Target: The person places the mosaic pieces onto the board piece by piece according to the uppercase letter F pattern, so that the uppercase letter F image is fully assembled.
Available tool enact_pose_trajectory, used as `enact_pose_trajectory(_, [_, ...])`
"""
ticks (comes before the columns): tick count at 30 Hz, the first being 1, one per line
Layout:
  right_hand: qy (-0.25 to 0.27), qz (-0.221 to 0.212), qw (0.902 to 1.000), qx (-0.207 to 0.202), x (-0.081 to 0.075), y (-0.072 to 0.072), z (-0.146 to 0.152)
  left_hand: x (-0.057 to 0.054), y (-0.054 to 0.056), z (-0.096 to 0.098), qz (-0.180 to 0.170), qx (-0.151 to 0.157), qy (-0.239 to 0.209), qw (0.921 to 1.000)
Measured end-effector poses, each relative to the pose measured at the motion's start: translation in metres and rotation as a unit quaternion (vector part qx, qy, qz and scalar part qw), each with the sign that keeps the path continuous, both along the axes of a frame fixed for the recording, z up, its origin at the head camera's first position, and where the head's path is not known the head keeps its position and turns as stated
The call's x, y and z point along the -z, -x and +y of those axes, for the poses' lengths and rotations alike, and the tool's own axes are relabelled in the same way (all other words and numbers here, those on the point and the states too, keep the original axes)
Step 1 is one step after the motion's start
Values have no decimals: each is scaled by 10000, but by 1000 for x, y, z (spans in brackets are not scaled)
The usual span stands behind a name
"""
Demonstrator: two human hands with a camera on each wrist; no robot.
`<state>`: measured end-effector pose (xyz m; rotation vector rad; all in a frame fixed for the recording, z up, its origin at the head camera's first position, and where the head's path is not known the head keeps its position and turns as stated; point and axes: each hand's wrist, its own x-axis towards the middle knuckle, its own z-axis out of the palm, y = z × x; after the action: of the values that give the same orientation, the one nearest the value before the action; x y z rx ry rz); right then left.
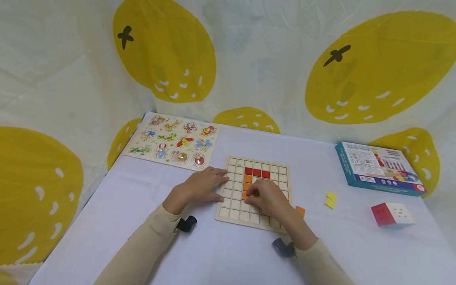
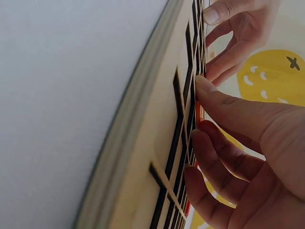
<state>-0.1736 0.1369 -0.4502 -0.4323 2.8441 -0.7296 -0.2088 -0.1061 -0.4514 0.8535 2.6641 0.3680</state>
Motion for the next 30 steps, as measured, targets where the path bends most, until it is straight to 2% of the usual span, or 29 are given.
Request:
enact_pose_trajectory(4, [44,-68,10000,-7,-1,-1,1,1,1,-1,-12,4,23,10000])
enact_pose_trajectory(11, [-100,212,9992,-336,-10,-16,19,-1,0,0,-11,-5,32,10000])
enact_pose_trajectory(18, [-284,64,9990,337,-21,-29,73,-3,0,1,28,7,35,10000])
enact_pose_trajectory(21, [-382,-148,9975,584,-26,-36,99,-4,-1,1,-8,1,-5,10000])
enact_pose_trajectory(24, [-535,-594,9937,790,-27,-43,119,-4,-1,1,-30,-26,3,10000])
enact_pose_trajectory(27, [-625,-1049,9884,899,-24,-47,130,-4,-1,1,-47,-57,-17,10000])
enact_pose_trajectory(30, [-652,-1177,9863,955,-18,-48,134,-4,-2,0,-65,-61,-77,9999])
